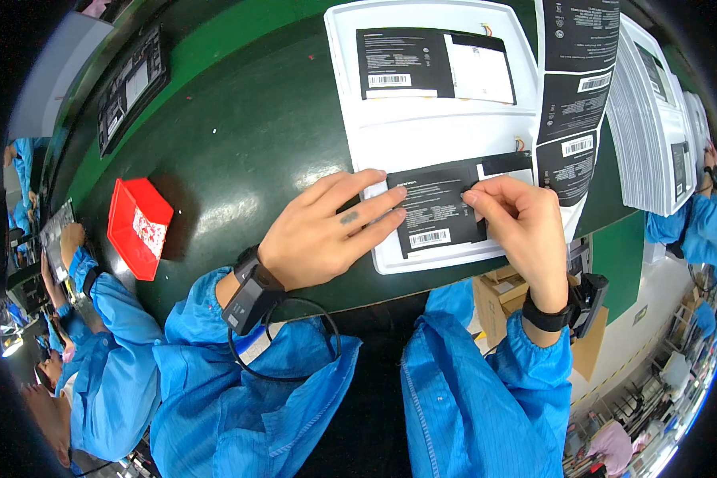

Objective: The person assembles internal circuitry and a battery into a tablet, then applies labels and a protective film to the device. The internal components are inserted by hand, and a prying tool is used to assist with assembly.

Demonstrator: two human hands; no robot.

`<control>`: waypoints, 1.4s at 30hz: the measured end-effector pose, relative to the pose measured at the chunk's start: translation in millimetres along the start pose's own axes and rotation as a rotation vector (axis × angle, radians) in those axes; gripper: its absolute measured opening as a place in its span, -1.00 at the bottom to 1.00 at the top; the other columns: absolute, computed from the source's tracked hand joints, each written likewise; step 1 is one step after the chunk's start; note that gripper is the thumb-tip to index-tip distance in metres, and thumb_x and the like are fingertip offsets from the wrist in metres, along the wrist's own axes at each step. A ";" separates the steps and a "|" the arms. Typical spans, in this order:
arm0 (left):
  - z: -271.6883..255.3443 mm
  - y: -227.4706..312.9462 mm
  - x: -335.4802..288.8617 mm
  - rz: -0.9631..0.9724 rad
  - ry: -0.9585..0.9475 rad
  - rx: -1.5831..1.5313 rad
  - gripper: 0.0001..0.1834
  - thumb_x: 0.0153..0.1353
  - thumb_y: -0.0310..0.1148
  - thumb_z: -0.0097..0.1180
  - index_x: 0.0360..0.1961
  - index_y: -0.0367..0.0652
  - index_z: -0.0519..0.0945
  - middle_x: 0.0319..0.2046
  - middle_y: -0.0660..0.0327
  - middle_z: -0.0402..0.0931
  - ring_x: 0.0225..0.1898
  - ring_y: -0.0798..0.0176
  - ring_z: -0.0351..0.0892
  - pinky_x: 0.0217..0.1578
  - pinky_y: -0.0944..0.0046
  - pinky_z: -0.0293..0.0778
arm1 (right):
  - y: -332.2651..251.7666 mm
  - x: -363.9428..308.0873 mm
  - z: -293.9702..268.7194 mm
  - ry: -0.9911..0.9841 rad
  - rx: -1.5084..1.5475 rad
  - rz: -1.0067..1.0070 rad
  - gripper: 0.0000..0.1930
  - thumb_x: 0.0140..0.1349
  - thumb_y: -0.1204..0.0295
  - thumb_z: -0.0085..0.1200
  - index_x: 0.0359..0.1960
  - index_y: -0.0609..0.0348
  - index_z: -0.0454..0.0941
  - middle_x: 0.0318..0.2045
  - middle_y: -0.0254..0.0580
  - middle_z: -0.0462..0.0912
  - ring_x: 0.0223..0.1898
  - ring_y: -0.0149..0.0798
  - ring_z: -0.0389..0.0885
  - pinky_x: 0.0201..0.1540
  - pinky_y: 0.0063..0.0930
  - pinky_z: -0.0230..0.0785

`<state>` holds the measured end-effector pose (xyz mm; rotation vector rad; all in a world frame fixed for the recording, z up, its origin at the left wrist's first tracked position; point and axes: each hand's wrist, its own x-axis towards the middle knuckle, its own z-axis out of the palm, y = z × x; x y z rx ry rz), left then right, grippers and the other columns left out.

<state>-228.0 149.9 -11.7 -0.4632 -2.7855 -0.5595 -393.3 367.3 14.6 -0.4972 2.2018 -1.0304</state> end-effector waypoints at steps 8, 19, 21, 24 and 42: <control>1.4 8.5 17.5 -0.008 -0.025 -0.021 -0.60 0.02 -0.42 0.20 -0.06 -0.32 0.66 0.11 0.00 0.56 0.20 -0.03 0.52 0.17 0.03 0.50 | 21.6 -7.5 -24.9 0.459 -0.155 -0.172 -0.76 0.28 0.43 0.27 -0.10 0.32 0.71 -0.31 -0.20 0.75 -0.41 -0.48 0.62 -0.39 -0.60 0.40; 42.6 43.6 43.0 0.037 0.017 -0.414 -0.16 0.09 0.06 0.36 0.25 -0.31 0.44 0.38 -0.16 0.25 0.45 -0.13 0.18 0.42 -0.07 0.20 | 54.9 25.0 -31.5 0.661 -0.319 -0.271 -0.82 0.25 0.46 0.25 -0.23 0.38 0.72 -0.10 -0.10 0.76 -0.27 -0.32 0.69 -0.24 -0.49 0.51; 29.1 21.0 34.6 -0.289 0.261 -0.351 -0.41 0.05 -0.23 0.45 0.05 -0.28 0.50 0.13 -0.11 0.41 0.27 -0.15 0.34 0.24 -0.04 0.35 | 40.4 16.0 -32.5 0.669 -0.377 -0.218 -0.84 0.24 0.53 0.24 -0.24 0.41 0.72 -0.12 -0.06 0.76 -0.25 -0.32 0.71 -0.20 -0.48 0.53; 14.3 -13.9 19.6 -0.752 0.313 -0.271 -0.61 0.11 -0.29 0.41 -0.18 -0.23 0.50 -0.16 0.03 0.44 -0.05 -0.05 0.40 -0.06 0.05 0.41 | 27.1 0.8 -42.1 0.727 -0.331 -0.344 -0.85 0.23 0.55 0.24 -0.23 0.43 0.72 -0.11 -0.06 0.76 -0.24 -0.36 0.72 -0.19 -0.50 0.53; -10.3 -16.9 7.6 -0.910 0.396 -0.498 -0.68 0.26 -0.36 0.23 -0.56 -0.27 0.43 -0.68 0.10 0.41 -0.60 0.20 0.45 -0.56 0.18 0.31 | 8.4 -9.6 -41.6 0.620 0.036 -0.323 -0.87 0.29 0.57 0.23 -0.20 0.39 0.71 -0.03 -0.07 0.72 -0.16 -0.43 0.65 -0.13 -0.63 0.47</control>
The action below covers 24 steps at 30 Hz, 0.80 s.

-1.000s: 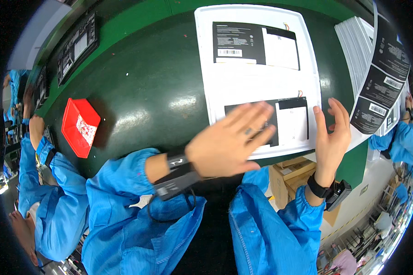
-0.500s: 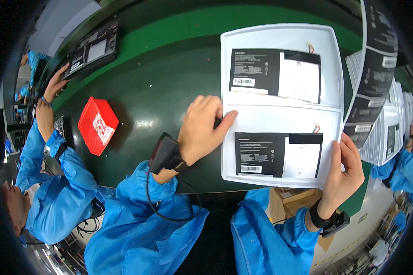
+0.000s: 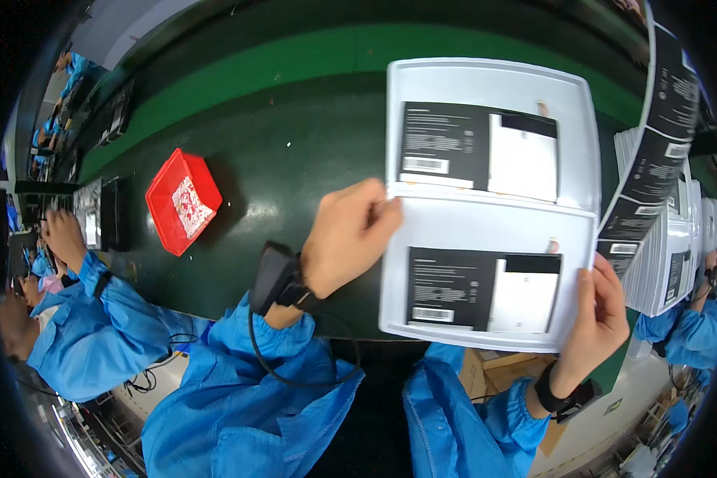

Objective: The person assembles internal circuitry and a battery into a tablet, then applies labels and a protective film to the device. The internal components are inserted by hand, and a prying tool is used to assist with assembly.

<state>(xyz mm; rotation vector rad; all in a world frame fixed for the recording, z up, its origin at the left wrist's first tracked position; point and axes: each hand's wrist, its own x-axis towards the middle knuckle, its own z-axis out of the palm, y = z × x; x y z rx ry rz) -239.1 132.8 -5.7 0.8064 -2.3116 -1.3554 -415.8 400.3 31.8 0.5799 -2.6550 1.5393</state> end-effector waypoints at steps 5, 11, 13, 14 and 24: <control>-38.3 -52.3 -33.7 -0.162 0.265 -0.273 -0.82 0.33 -0.51 0.14 -0.38 -0.15 0.38 -0.53 0.44 0.35 -0.52 0.54 0.29 -0.54 0.41 0.23 | -28.5 -35.7 54.6 -0.234 0.296 0.047 -0.80 0.21 0.72 0.21 -0.13 0.34 0.64 0.10 -0.07 0.59 -0.13 -0.43 0.62 -0.22 -0.69 0.48; -101.3 -85.6 -75.8 -0.267 0.394 -0.123 -0.86 0.33 -0.54 0.13 -0.23 -0.16 0.40 -0.40 0.42 0.36 -0.37 0.59 0.29 -0.40 0.51 0.22 | -51.8 -37.4 91.3 -0.416 0.236 -0.056 -0.87 0.11 0.71 0.26 -0.29 0.36 0.69 -0.17 0.00 0.73 -0.29 -0.27 0.71 -0.28 -0.56 0.55; -116.2 -94.7 -82.8 -0.228 0.405 -0.067 -0.87 0.34 -0.54 0.12 -0.20 -0.16 0.41 -0.40 0.42 0.37 -0.38 0.60 0.30 -0.41 0.53 0.22 | -48.6 -33.1 76.1 -0.291 0.175 -0.260 -0.88 0.11 0.72 0.24 -0.29 0.38 0.69 -0.18 0.03 0.73 -0.29 -0.25 0.71 -0.28 -0.54 0.55; -119.6 -96.8 -83.5 -0.235 0.417 -0.038 -0.87 0.34 -0.53 0.12 -0.18 -0.18 0.42 -0.40 0.41 0.39 -0.40 0.60 0.30 -0.42 0.53 0.23 | -42.1 -31.4 66.6 -0.168 0.109 -0.454 -0.89 0.12 0.72 0.23 -0.30 0.41 0.68 -0.19 0.05 0.73 -0.28 -0.23 0.72 -0.28 -0.52 0.55; -131.1 -78.3 -85.4 -0.247 0.308 0.448 -0.76 0.30 -0.39 0.24 -0.12 -0.32 0.54 -0.38 0.05 0.59 -0.40 0.19 0.59 -0.33 0.22 0.50 | 58.0 27.5 -32.7 0.189 -0.071 -0.156 -0.61 0.39 0.56 0.10 0.23 0.36 0.47 0.21 0.00 0.55 0.17 -0.27 0.55 0.22 -0.47 0.35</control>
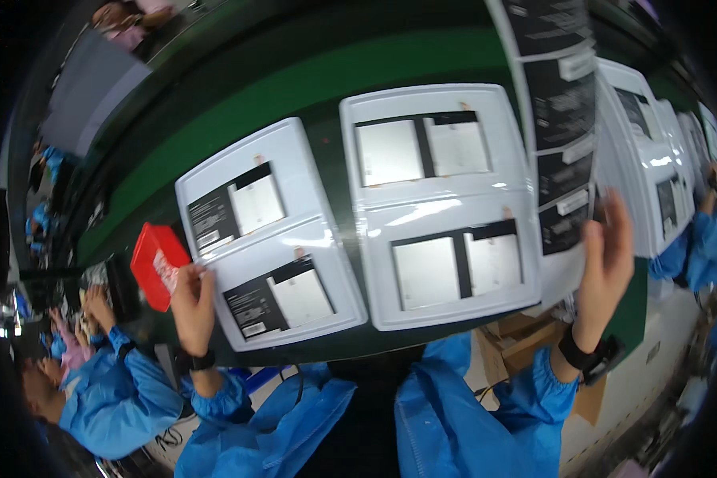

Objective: The person assembles internal circuitry and a battery into a tablet, then applies labels and a protective film to the device. The internal components are inserted by hand, and a prying tool is used to assist with assembly.

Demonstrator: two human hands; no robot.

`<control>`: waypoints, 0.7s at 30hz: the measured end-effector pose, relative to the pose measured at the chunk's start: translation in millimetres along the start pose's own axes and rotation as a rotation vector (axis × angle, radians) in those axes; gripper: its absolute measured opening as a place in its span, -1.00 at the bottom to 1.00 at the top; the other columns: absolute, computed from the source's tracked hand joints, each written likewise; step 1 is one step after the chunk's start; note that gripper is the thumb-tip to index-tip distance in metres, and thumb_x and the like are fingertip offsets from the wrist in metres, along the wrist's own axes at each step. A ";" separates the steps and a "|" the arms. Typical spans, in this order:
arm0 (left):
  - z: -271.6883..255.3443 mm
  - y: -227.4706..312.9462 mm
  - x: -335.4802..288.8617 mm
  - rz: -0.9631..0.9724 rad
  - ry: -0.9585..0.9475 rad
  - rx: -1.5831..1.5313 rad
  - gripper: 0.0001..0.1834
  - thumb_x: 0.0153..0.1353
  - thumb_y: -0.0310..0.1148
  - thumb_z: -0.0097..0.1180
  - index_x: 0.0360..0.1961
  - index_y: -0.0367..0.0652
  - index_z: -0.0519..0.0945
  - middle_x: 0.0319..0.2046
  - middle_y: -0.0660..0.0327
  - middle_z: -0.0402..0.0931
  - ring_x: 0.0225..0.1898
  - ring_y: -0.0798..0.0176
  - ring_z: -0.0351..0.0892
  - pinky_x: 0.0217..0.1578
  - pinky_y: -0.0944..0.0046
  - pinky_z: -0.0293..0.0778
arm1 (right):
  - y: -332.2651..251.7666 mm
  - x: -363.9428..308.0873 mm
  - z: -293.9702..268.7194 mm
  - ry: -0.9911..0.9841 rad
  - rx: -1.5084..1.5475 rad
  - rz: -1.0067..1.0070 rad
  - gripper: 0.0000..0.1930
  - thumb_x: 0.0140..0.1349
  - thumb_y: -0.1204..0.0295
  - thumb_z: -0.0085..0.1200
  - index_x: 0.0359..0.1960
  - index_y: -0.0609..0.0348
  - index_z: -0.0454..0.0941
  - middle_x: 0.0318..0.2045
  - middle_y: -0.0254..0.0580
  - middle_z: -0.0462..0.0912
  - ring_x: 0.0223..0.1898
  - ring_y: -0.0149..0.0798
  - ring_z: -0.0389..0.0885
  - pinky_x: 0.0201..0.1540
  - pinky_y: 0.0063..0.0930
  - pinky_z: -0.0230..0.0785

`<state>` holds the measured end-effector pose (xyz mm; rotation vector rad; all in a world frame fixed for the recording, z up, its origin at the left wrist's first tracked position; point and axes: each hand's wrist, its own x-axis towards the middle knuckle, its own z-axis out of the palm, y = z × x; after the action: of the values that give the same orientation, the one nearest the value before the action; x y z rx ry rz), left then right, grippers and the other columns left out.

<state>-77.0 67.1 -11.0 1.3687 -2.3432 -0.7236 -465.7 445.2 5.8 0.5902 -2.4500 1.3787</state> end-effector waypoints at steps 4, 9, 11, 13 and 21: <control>2.2 61.1 -15.7 0.020 -0.014 0.349 -0.59 0.25 -0.31 0.28 0.04 -0.34 0.57 -0.13 -0.23 0.64 -0.12 -0.27 0.65 -0.13 -0.01 0.54 | -7.6 -16.8 -12.3 -0.325 0.216 0.292 -0.73 0.30 0.60 0.22 0.04 0.34 0.61 -0.18 -0.26 0.74 -0.16 -0.51 0.65 -0.04 -0.67 0.44; 67.6 157.1 -4.2 0.475 -0.437 -0.622 -0.31 0.22 -0.40 0.32 0.34 -0.36 0.36 0.20 -0.10 0.53 0.21 0.01 0.55 0.17 0.08 0.48 | -54.0 -35.9 -1.3 -0.331 0.473 0.363 -0.75 0.17 0.71 0.28 -0.12 0.33 0.58 -0.32 -0.19 0.75 -0.33 -0.54 0.67 -0.27 -0.76 0.43; 117.7 194.9 -0.1 0.441 -0.767 -1.173 -0.30 0.25 -0.36 0.34 0.36 -0.32 0.35 0.16 0.02 0.56 0.18 0.11 0.56 0.17 0.10 0.47 | -58.8 -39.4 -0.6 -0.401 0.465 0.354 -0.76 0.16 0.72 0.29 -0.14 0.33 0.58 -0.36 -0.24 0.73 -0.35 -0.53 0.68 -0.32 -0.74 0.43; 137.8 221.0 1.3 0.318 -1.050 -1.347 -0.45 0.34 -0.35 0.26 0.30 -0.30 0.45 0.09 0.14 0.61 0.10 0.27 0.56 0.13 0.21 0.48 | -62.1 -44.7 2.2 -0.435 0.371 0.289 -0.81 0.14 0.72 0.30 -0.21 0.33 0.61 -0.39 -0.28 0.71 -0.39 -0.53 0.67 -0.37 -0.71 0.45; 146.3 257.7 -15.1 -0.038 -1.068 -1.417 -0.59 0.53 -0.15 -0.02 0.12 -0.30 0.57 -0.05 0.26 0.64 -0.06 0.48 0.58 -0.09 0.42 0.54 | -76.6 -30.8 16.7 -0.223 0.138 -0.106 -0.80 0.02 0.67 0.37 -0.28 0.27 0.73 -0.30 -0.15 0.74 -0.35 -0.37 0.67 -0.39 -0.60 0.49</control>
<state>-327.5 223.6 18.0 0.2993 -1.3445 -2.7921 -403.0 401.9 41.6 0.9382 -2.4615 1.5203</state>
